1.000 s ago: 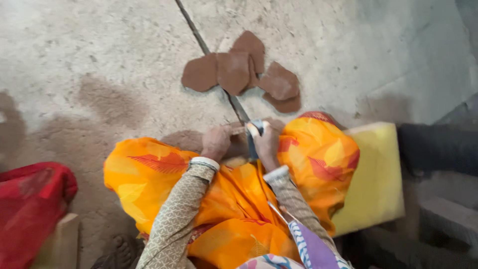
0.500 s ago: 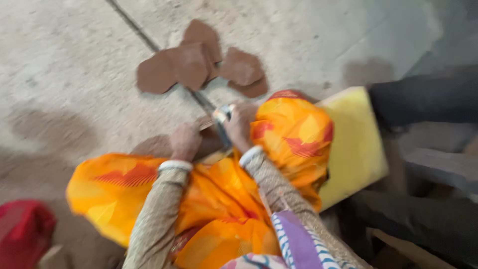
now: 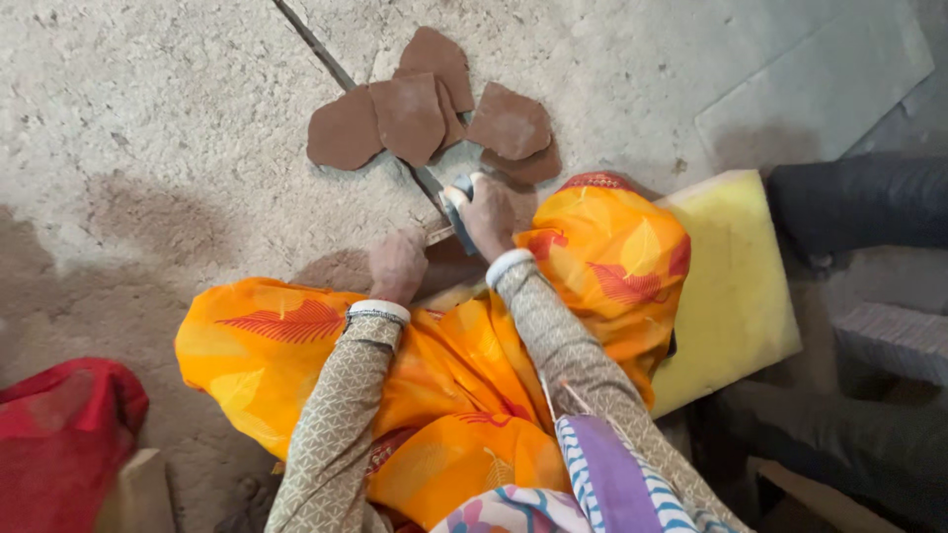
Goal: The person sits on the floor and sands brown leather pieces one at a time using a sanding block, rubbing the surfaces and edges and setting finished pieces on the floor beside them.
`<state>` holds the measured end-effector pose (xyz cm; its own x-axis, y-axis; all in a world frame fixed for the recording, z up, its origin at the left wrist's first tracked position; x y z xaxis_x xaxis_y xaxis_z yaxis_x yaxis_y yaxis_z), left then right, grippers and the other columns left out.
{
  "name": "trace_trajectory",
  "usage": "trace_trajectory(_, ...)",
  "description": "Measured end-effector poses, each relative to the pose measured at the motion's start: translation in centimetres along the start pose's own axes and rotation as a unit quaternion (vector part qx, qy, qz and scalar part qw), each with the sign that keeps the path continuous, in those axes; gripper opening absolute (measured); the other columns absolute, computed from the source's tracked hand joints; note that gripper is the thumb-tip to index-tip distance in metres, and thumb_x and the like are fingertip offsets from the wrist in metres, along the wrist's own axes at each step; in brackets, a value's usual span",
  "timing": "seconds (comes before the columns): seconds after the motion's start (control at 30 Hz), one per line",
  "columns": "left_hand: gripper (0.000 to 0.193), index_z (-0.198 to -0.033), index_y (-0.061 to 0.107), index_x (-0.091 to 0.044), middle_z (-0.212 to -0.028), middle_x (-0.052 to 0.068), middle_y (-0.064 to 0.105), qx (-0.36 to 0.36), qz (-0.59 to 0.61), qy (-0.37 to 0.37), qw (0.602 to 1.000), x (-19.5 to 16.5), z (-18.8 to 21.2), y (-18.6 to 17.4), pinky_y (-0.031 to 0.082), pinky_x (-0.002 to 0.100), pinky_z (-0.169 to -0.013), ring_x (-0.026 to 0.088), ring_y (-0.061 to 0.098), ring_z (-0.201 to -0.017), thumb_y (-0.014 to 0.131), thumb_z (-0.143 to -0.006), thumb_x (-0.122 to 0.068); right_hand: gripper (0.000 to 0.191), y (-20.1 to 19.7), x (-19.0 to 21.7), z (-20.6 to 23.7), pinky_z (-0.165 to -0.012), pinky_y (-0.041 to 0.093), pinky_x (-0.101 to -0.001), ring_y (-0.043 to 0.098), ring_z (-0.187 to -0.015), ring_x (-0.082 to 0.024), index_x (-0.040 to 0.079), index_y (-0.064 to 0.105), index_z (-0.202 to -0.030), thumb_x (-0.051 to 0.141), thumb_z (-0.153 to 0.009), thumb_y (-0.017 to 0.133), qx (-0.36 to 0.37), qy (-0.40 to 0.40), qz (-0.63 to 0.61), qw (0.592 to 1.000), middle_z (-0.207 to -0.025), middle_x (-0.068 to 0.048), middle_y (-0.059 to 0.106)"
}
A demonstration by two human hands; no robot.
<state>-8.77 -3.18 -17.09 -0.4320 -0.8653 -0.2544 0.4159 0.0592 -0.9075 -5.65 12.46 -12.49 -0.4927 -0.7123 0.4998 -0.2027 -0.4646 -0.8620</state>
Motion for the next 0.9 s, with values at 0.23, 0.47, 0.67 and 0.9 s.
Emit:
trace_trajectory(0.23, 0.013, -0.088, 0.078, -0.013, -0.088, 0.016, 0.075, 0.017, 0.057, -0.015, 0.998, 0.5, -0.8, -1.5, 0.060, 0.045, -0.073, 0.035, 0.075, -0.084, 0.066, -0.081, -0.012, 0.049, 0.1, -0.2, 0.1, -0.081, 0.052, -0.0501, 0.068, -0.090, -0.041, 0.009, 0.069, -0.105, 0.054, -0.087, 0.073, 0.029, 0.068, -0.058, 0.996, -0.095, -0.020, 0.072)
trace_trajectory(0.47, 0.014, -0.088, 0.078, -0.013, -0.089, 0.016, 0.076, -0.014, 0.047, -0.009, 0.999, 0.5, -0.3, -1.5, 0.061, 0.045, -0.073, 0.036, 0.075, -0.085, 0.066, -0.082, -0.011, 0.044, 0.3, 0.8, -0.5, -0.079, 0.053, -0.0489, 0.070, -0.088, -0.041, 0.008, 0.072, -0.100, 0.049, -0.085, 0.076, -0.011, 0.030, -0.065, 0.997, -0.092, -0.020, 0.073)
trace_trajectory(0.67, 0.014, -0.089, 0.078, -0.013, -0.089, 0.016, 0.076, 0.025, 0.056, -0.019, 0.998, 0.7, -1.0, -1.9, 0.060, 0.045, -0.075, 0.035, 0.075, -0.086, 0.066, -0.082, -0.012, 0.046, 0.9, 0.9, 0.1, -0.078, 0.055, -0.0444, 0.074, -0.085, -0.036, 0.009, 0.074, -0.101, 0.051, -0.081, 0.078, 0.040, 0.103, -0.188, 0.976, -0.089, -0.018, 0.076)
trace_trajectory(0.9, 0.014, -0.089, 0.078, -0.013, -0.089, 0.015, 0.076, 0.011, 0.063, -0.026, 0.998, 0.6, -0.5, -2.2, 0.060, 0.044, -0.075, 0.035, 0.075, -0.086, 0.066, -0.082, -0.011, 0.043, 0.6, 0.9, 0.4, -0.078, 0.056, -0.0438, 0.074, -0.087, -0.036, 0.008, 0.073, -0.103, 0.048, -0.087, 0.077, 0.011, 0.112, -0.131, 0.985, -0.093, -0.018, 0.076)
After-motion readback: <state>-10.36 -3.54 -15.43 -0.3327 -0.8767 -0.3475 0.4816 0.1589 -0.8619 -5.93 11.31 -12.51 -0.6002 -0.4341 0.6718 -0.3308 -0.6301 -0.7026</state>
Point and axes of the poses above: each hand's wrist, its own z-axis away from the middle knuckle, its own y-axis out of the palm, x = y × z, the point moved 4 cm from there along -z, towards the middle knuckle
